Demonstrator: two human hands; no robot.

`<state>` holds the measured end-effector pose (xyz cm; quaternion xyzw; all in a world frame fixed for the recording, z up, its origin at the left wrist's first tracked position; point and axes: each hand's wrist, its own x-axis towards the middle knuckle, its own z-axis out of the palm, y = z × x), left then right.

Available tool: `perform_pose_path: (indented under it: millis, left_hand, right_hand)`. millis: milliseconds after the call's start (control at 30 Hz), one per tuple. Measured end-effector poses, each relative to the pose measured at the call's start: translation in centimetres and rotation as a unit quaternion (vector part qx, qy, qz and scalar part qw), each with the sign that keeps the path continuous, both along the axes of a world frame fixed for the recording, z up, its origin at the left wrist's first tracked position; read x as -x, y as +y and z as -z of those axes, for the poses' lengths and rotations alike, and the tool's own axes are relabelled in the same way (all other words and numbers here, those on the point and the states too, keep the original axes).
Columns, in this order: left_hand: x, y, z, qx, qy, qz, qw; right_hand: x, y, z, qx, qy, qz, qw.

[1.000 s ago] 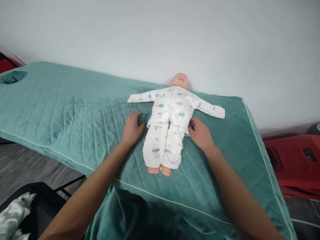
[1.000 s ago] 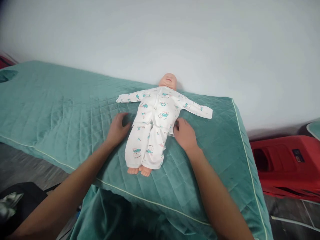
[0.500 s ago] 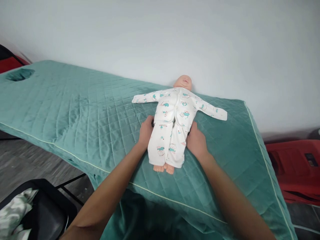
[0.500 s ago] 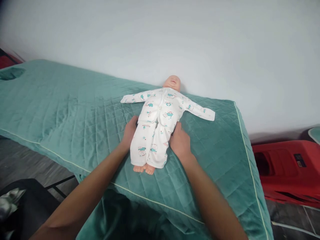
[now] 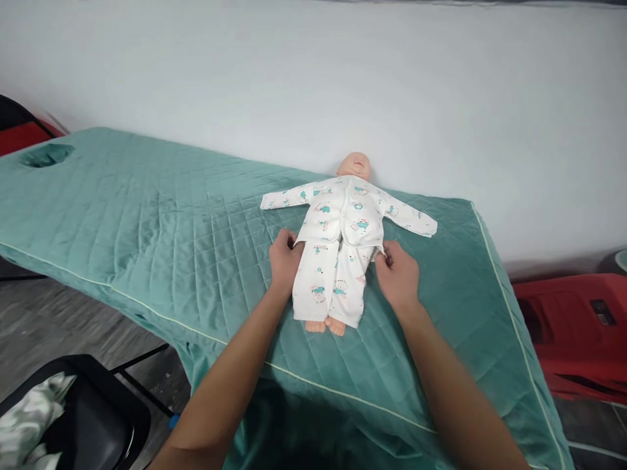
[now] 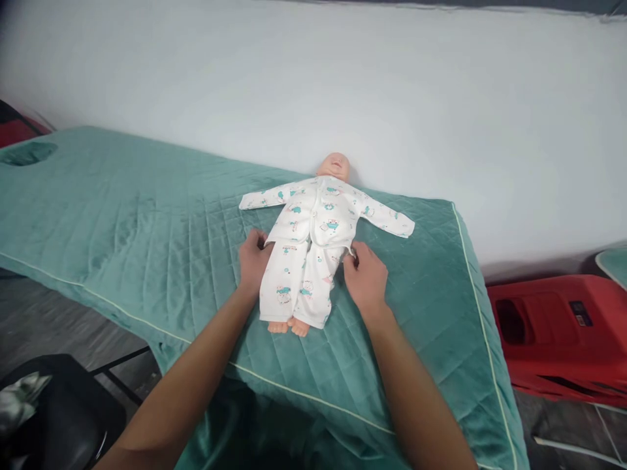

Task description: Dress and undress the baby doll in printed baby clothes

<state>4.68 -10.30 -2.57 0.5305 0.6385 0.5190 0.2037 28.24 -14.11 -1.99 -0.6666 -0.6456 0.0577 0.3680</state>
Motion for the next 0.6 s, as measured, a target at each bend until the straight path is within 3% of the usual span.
perform_pose_path:
  millis: [133,267,400,600]
  left_hand:
    - [0.2,0.1,0.5,-0.035,-0.012,0.004,0.999]
    - [0.2,0.1,0.8,-0.160,0.010,0.071,0.985]
    - [0.0,0.0,0.0,-0.204,0.068,0.149,0.965]
    - [-0.3,0.3,-1.2,-0.213,0.048,0.203,0.955]
  right_hand:
    - [0.1,-0.8,-0.4,-0.092,-0.054,-0.047,0.993]
    - [1.1,-0.7,-0.7,-0.167,-0.057,-0.108,0.978]
    - [1.8,0.0,-0.9,-0.173,-0.061,-0.156,0.971]
    - [3.1,1.1,-1.2,-0.158,-0.065,-0.140,0.975]
